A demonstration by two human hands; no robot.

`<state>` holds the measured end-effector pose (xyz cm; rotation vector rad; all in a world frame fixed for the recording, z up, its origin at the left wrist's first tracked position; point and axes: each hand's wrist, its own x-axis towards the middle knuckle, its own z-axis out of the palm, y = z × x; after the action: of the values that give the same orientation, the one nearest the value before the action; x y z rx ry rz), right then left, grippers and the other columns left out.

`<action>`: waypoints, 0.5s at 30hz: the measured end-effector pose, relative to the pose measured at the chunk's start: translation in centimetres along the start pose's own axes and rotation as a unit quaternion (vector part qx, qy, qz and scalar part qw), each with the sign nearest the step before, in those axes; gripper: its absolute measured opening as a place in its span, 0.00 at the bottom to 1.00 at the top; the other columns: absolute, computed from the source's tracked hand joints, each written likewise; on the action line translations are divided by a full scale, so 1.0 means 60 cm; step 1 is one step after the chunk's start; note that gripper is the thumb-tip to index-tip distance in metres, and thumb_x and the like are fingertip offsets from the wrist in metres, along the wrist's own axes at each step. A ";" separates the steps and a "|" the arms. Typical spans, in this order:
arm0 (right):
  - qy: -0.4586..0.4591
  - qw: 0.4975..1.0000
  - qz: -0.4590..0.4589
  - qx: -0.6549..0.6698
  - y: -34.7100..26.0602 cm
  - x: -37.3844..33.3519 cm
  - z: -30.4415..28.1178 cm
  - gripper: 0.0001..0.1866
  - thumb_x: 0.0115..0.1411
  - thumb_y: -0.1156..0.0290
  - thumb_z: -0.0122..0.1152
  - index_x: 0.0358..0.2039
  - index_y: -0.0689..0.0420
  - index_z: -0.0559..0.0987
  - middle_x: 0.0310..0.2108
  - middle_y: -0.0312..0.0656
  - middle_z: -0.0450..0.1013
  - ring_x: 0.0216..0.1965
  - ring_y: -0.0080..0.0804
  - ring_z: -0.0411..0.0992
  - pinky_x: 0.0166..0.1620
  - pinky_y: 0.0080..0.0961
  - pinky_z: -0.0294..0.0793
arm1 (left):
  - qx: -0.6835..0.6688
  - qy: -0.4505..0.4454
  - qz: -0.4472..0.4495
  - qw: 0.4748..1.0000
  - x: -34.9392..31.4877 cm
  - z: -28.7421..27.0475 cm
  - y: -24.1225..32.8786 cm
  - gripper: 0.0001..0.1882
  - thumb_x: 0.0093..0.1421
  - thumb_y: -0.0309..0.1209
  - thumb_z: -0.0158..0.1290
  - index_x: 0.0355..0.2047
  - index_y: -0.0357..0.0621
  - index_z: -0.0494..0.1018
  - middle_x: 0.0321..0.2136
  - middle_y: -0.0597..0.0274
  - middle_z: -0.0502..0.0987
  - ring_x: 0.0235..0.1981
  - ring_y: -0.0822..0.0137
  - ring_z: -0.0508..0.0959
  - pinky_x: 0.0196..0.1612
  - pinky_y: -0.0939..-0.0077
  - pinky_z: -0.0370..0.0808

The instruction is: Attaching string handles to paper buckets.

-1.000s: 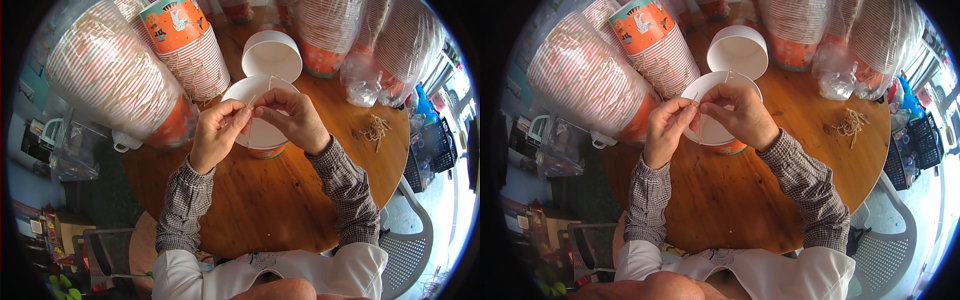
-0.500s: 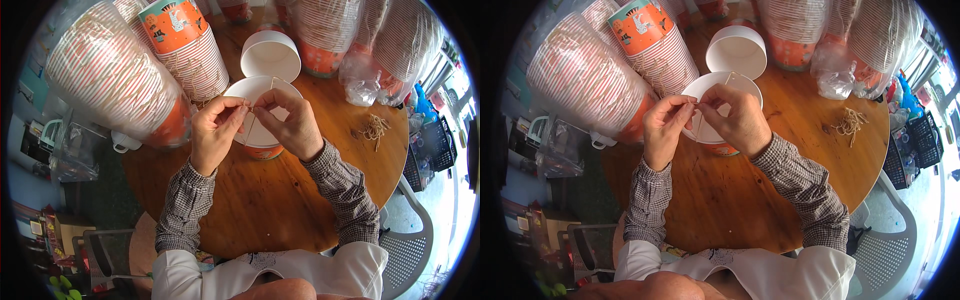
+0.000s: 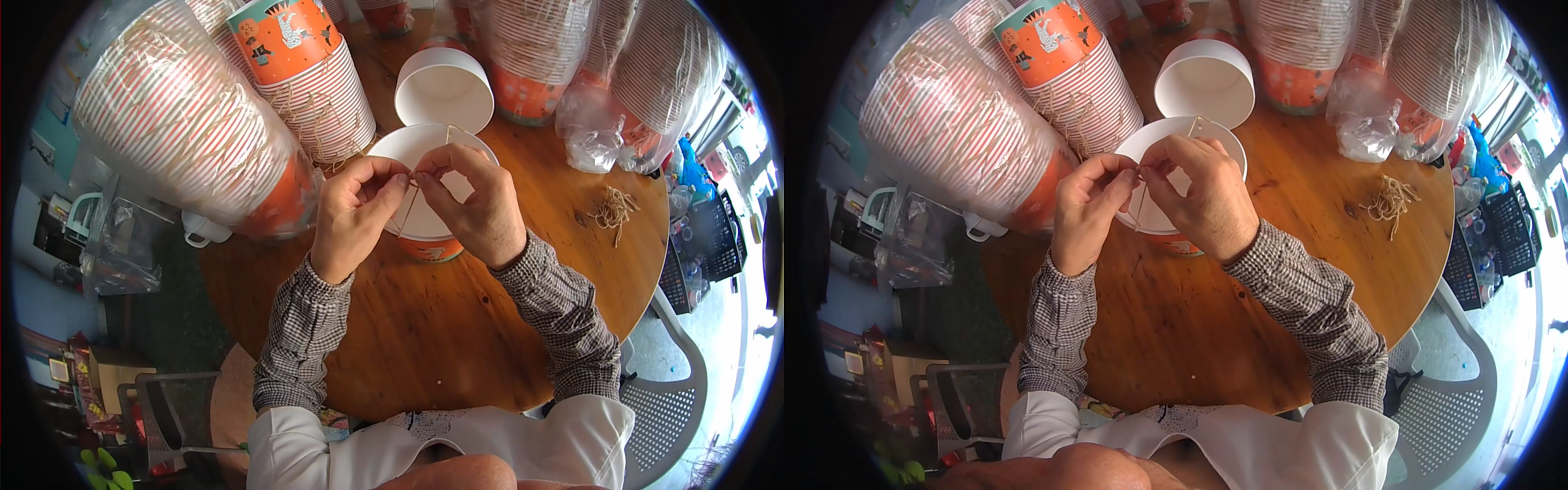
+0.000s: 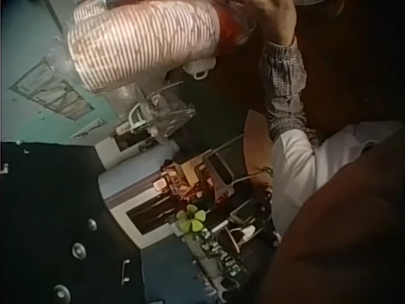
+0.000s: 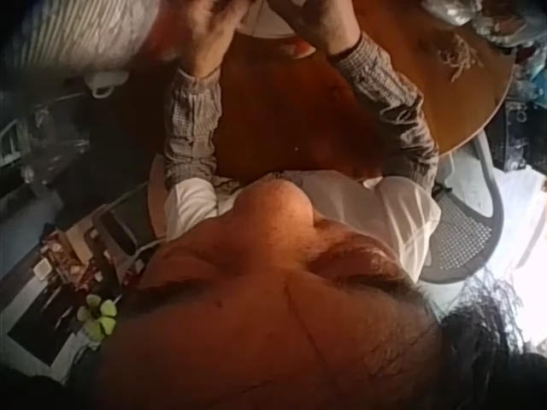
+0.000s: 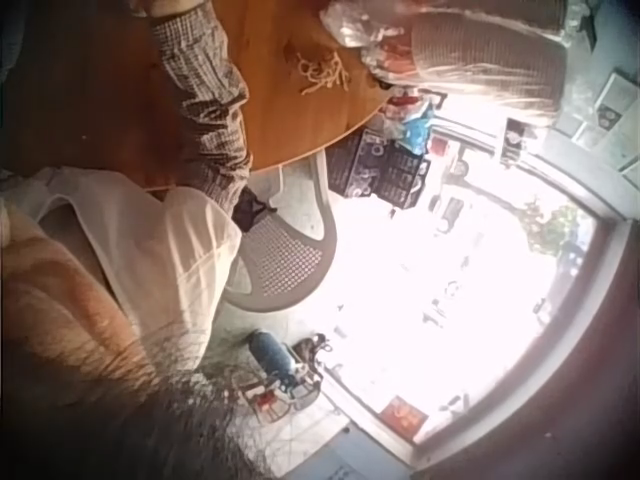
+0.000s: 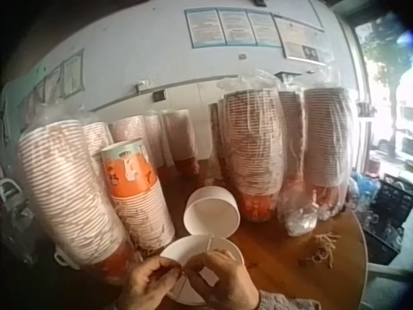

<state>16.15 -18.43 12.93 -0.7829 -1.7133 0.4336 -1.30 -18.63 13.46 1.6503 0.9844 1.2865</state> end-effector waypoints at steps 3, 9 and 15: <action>-0.003 1.000 -0.006 -0.009 0.002 -0.001 -0.001 0.05 0.53 0.77 0.62 0.31 0.59 0.77 0.27 0.39 0.77 0.32 0.35 0.77 0.46 0.30 0.69 | -0.113 -0.032 -0.081 0.990 0.002 -0.008 -0.004 0.09 0.63 0.28 0.53 0.39 0.33 0.75 0.28 0.66 0.77 0.29 0.81 0.73 0.33 0.86 0.71; -0.023 0.999 -0.038 -0.016 0.002 0.001 -0.002 0.08 0.54 0.77 0.62 0.35 0.57 0.76 0.28 0.39 0.77 0.33 0.37 0.77 0.49 0.33 0.70 | -0.350 -0.139 -0.168 0.911 0.012 -0.035 -0.016 0.10 0.64 0.28 0.51 0.41 0.33 0.74 0.32 0.63 0.77 0.34 0.74 0.74 0.41 0.79 0.71; -0.042 0.991 -0.120 -0.047 0.003 0.007 -0.012 0.10 0.55 0.78 0.62 0.38 0.55 0.76 0.28 0.35 0.77 0.34 0.33 0.77 0.54 0.35 0.68 | -0.342 -0.118 -0.167 0.917 0.013 -0.028 -0.011 0.09 0.65 0.28 0.51 0.40 0.34 0.74 0.35 0.60 0.78 0.35 0.73 0.75 0.42 0.78 0.72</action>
<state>16.81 -18.11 13.33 -0.6220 -1.8912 0.2243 -2.89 -17.46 13.42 1.0065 0.5397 1.0050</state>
